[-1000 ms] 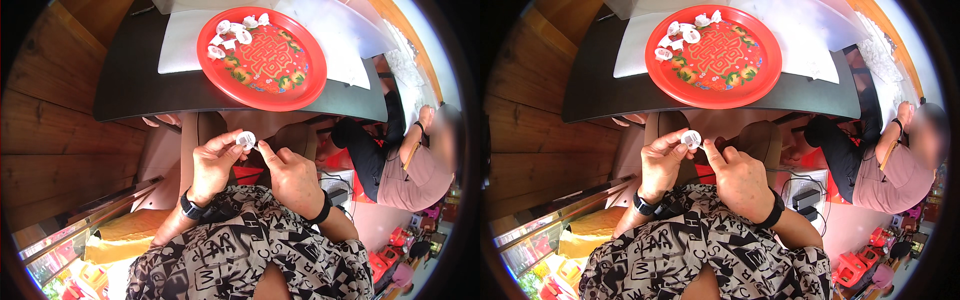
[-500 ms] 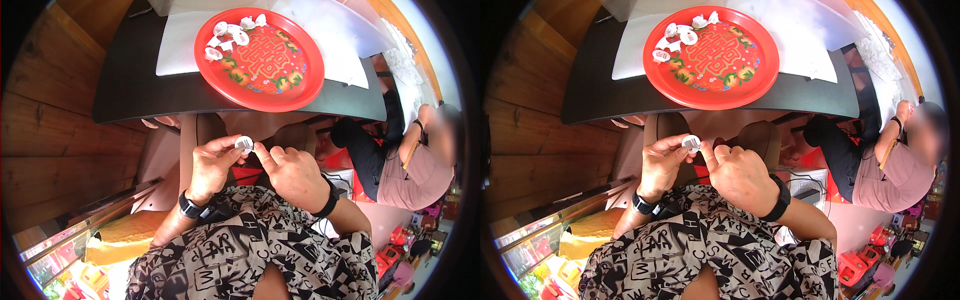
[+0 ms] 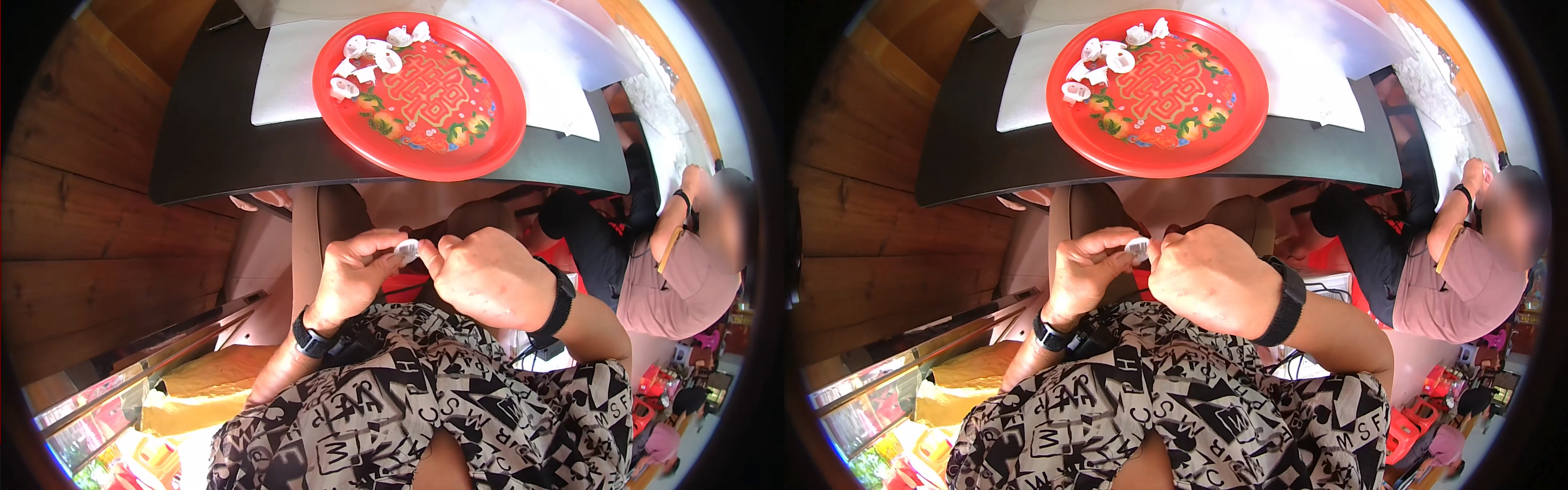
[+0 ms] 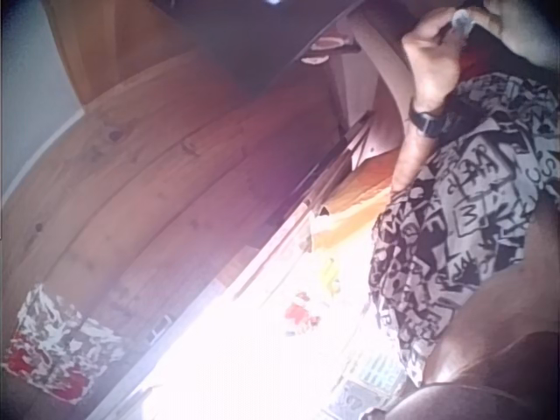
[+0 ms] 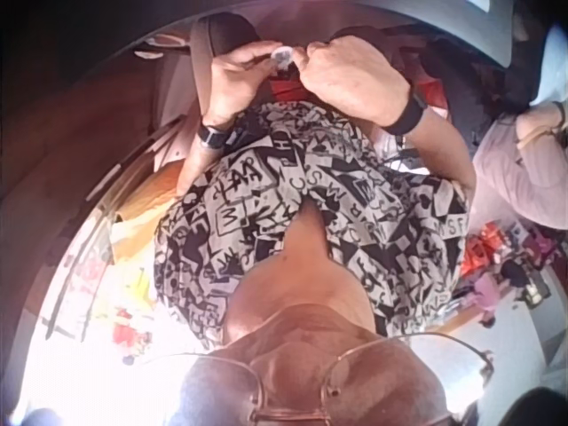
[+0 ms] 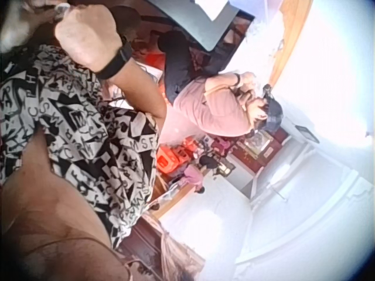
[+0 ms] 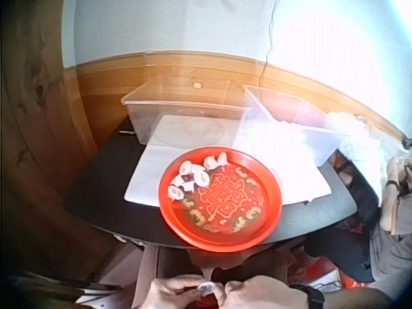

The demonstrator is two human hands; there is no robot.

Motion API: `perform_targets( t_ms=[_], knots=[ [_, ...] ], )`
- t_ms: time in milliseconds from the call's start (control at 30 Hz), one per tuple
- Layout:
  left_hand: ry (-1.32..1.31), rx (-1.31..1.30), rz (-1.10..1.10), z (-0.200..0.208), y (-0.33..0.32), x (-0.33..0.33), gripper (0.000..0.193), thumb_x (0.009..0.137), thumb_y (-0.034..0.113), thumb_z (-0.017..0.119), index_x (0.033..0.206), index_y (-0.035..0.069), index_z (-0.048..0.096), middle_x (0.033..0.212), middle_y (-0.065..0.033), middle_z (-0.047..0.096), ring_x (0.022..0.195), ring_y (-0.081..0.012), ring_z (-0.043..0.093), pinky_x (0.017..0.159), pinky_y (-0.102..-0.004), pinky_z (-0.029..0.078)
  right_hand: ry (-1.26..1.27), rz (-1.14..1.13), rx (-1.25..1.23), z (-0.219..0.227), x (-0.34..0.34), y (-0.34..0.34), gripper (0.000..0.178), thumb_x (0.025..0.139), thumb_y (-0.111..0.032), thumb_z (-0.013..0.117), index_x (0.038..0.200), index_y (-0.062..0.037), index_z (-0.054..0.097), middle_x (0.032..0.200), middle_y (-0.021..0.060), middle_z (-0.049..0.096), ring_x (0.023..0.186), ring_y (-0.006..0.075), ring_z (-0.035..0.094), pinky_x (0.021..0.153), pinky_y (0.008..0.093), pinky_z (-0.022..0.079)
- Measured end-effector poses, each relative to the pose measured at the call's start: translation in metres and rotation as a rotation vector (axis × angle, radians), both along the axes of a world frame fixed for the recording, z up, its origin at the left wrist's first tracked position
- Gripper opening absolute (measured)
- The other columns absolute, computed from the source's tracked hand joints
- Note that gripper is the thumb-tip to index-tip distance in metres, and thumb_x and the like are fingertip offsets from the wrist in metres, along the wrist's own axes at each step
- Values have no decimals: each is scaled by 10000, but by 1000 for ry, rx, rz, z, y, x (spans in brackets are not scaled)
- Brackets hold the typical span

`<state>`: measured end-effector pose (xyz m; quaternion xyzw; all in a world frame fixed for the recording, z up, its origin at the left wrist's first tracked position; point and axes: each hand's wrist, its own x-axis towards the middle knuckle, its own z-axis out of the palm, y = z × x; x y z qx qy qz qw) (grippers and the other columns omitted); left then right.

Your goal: Manually assembling or inspecting small white plastic components at a workspace.

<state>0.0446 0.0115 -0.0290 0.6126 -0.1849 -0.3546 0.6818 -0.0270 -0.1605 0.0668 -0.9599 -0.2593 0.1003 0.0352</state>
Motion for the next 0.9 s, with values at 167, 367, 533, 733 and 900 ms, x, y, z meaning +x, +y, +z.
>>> perform_targets(
  t_ms=[167,367,533,733,900],
  knots=[
    [8,-257,116,1,-1,6,279,792,-134,578,1054,-41,603,1078,-126,586,952,-171,594,807,-268,512,-46,-204,15,5,-10,-4,465,692,-71,566,1141,46,536,716,102,534,564,216,584,465,316,454],
    [-25,-331,100,6,-1,4,293,787,-157,566,1057,-48,594,1099,-139,569,993,-192,588,845,-280,513,-119,-361,72,4,-20,5,532,660,-40,586,1190,-49,548,737,82,471,626,231,553,516,348,446],
    [-21,-316,92,4,-2,3,298,781,-158,572,1058,-50,594,1102,-139,568,992,-188,587,847,-280,510,-143,-321,5,1,-19,6,570,637,-65,591,1205,-90,552,779,78,460,662,222,529,556,353,447],
    [28,-266,70,5,0,3,293,779,-144,588,1057,-52,595,1080,-129,580,967,-170,591,832,-274,510,-248,-269,-23,-3,-17,4,538,652,-93,581,1190,-98,571,777,67,459,681,213,514,575,338,447],
    [52,-233,102,4,-1,0,306,781,-136,590,1075,-54,587,1041,-137,612,920,-175,605,760,-264,522,-299,-249,-55,-12,-16,5,524,652,-108,579,1175,-82,577,779,53,461,673,199,494,570,324,440]
  ],
)
